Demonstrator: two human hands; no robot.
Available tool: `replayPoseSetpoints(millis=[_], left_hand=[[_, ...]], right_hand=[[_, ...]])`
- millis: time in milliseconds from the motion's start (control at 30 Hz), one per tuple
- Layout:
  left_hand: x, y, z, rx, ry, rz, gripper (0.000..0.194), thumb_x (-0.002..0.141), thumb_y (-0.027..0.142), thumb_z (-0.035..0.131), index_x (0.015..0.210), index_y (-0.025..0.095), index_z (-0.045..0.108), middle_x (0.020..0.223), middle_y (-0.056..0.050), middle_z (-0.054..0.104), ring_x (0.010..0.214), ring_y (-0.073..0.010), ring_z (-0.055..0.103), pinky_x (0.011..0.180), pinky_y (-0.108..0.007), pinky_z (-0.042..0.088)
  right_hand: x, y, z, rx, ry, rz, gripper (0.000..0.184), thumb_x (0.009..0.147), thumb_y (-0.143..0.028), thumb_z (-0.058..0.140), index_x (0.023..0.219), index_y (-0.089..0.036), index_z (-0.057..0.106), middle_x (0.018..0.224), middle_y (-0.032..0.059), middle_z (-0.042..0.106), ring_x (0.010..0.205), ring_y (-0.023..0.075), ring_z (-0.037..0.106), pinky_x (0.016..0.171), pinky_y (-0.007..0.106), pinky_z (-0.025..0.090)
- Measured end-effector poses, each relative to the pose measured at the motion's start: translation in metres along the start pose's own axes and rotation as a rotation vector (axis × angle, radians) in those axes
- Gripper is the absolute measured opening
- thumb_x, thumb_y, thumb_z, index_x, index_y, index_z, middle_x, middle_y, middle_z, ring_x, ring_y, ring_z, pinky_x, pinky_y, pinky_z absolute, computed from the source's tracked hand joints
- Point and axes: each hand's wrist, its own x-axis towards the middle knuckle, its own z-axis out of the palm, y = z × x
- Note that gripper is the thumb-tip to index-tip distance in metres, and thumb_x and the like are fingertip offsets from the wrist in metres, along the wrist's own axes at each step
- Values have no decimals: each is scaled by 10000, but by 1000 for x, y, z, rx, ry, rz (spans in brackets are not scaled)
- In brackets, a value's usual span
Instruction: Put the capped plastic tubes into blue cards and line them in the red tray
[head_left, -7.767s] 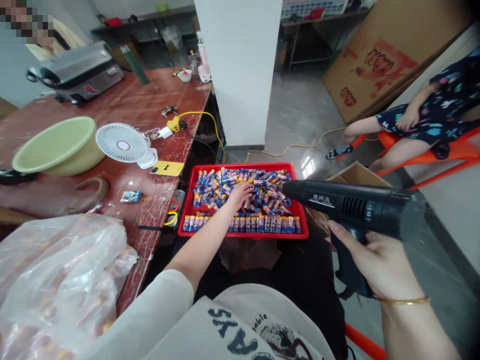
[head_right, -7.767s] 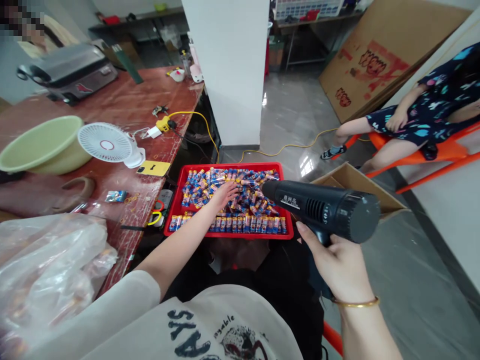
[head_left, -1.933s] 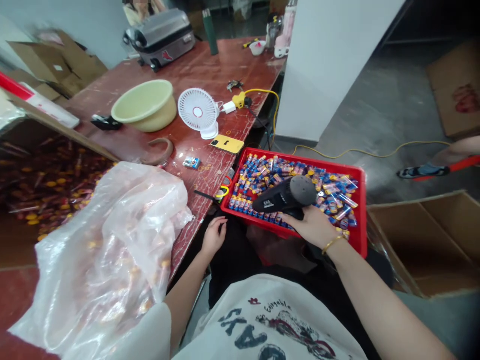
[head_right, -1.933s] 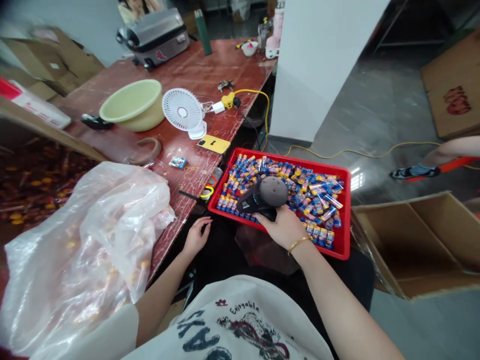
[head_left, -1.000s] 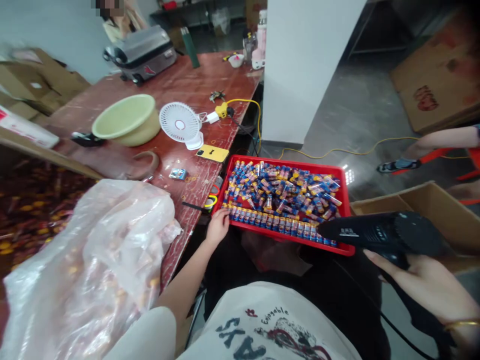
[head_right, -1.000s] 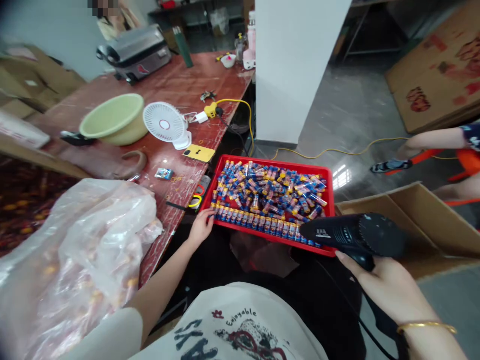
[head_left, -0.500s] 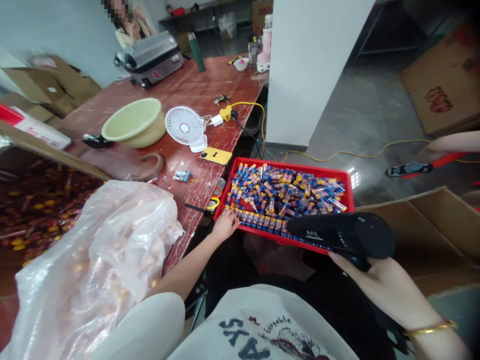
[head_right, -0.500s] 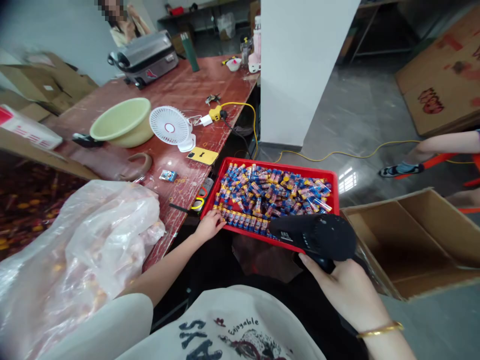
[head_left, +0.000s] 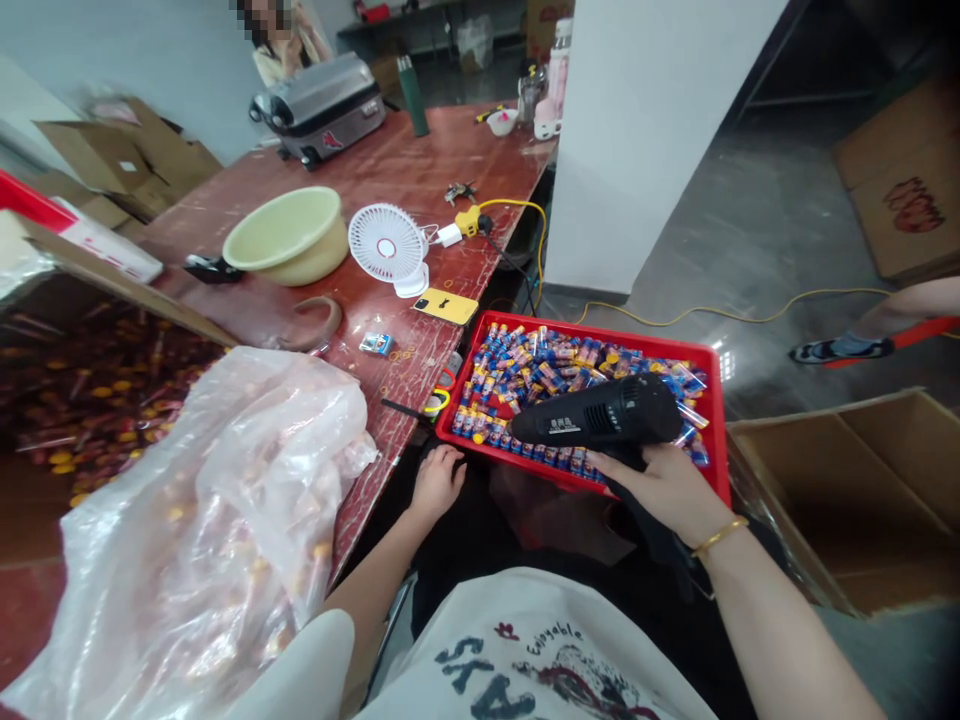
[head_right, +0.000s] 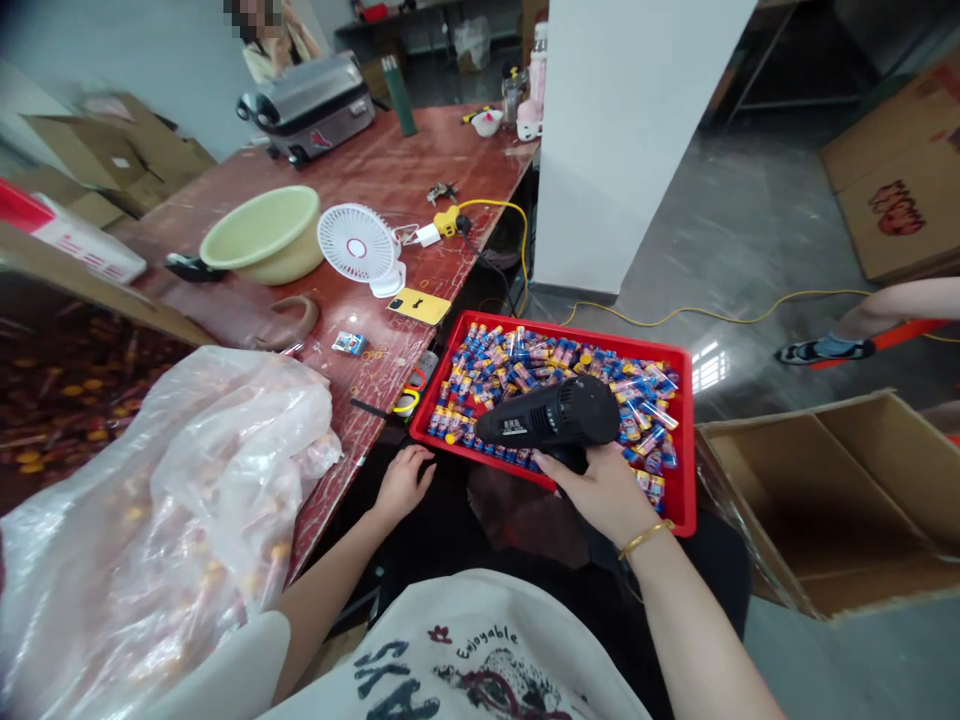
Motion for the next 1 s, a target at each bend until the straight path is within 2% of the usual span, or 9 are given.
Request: replayPoseSetpoints(millis=[100, 200, 333, 433, 567, 667, 733, 833, 1000], left_hand=[[2, -4, 1, -14, 32, -53, 195, 893, 268, 510, 1038, 211, 627, 1030, -93, 629, 983, -259, 600, 888, -415, 490], [25, 2, 13, -29, 47, -97, 294, 905, 353, 507, 1130, 187, 598, 1102, -123, 626, 1052, -266, 591, 918, -398, 479], [63, 15, 29, -18, 9, -142, 349, 807, 427, 653, 1005, 139, 654, 989, -169, 669, 1016, -330, 602, 881, -464, 478], [86, 22, 28, -31, -7, -146, 270, 848, 397, 622, 920, 140, 662, 910, -119, 683, 924, -266, 635, 852, -456, 488], [138, 37, 21, -99, 35, -68, 337, 921, 411, 511, 1126, 167, 620, 1106, -109, 665, 1015, -227, 623, 914, -418, 475], [185, 52, 22, -134, 77, -42, 435, 897, 377, 540, 1272, 155, 547, 1267, -164, 600, 1182, -295, 546, 1000, -423, 426], [200, 56, 23, -144, 108, -56, 608, 847, 347, 610, 1370, 96, 431, 1386, -218, 488, 1281, -353, 451, 1053, -472, 371], [182, 45, 23, -162, 139, -77, 704, 838, 298, 606, 1424, 39, 314, 1465, -250, 372, 1362, -357, 343, 1111, -474, 307], [93, 6, 31, -173, 91, -155, 532, 867, 270, 542, 1349, 71, 436, 1389, -224, 474, 1327, -310, 413, 1095, -431, 359]], right_hand=[[1, 5, -3, 22, -14, 19, 505, 781, -446, 635, 1205, -172, 610, 1184, 93, 675, 1145, 307, 601, 990, 428, 486], [-5, 4, -9, -13, -5, 68, 470, 767, -471, 642, 1139, -183, 654, 1103, 84, 711, 1044, 310, 655, 897, 405, 543], [-24, 2, -26, -52, 32, 208, 370, 723, -536, 659, 852, -195, 727, 808, 73, 755, 792, 308, 712, 688, 373, 587], [-41, 6, -41, -31, 53, 286, 392, 693, -588, 657, 661, -200, 708, 679, 71, 734, 646, 291, 701, 524, 343, 561], [-53, 7, -56, -76, 212, 286, 359, 647, -577, 686, 636, -219, 697, 601, 61, 699, 559, 274, 667, 432, 337, 516], [-54, 6, -61, -93, 296, 264, 323, 625, -562, 694, 581, -244, 659, 516, 41, 641, 574, 273, 665, 495, 338, 540], [-52, 6, -60, -133, 310, 278, 388, 613, -583, 691, 436, -265, 554, 435, 35, 575, 524, 264, 642, 486, 338, 525], [-43, 7, -54, -192, 341, 279, 450, 633, -608, 673, 393, -269, 497, 465, 54, 597, 549, 270, 649, 493, 337, 513], [-4, -10, -39, -155, 318, 194, 384, 705, -605, 639, 703, -221, 659, 725, 91, 721, 780, 313, 693, 628, 361, 539]])
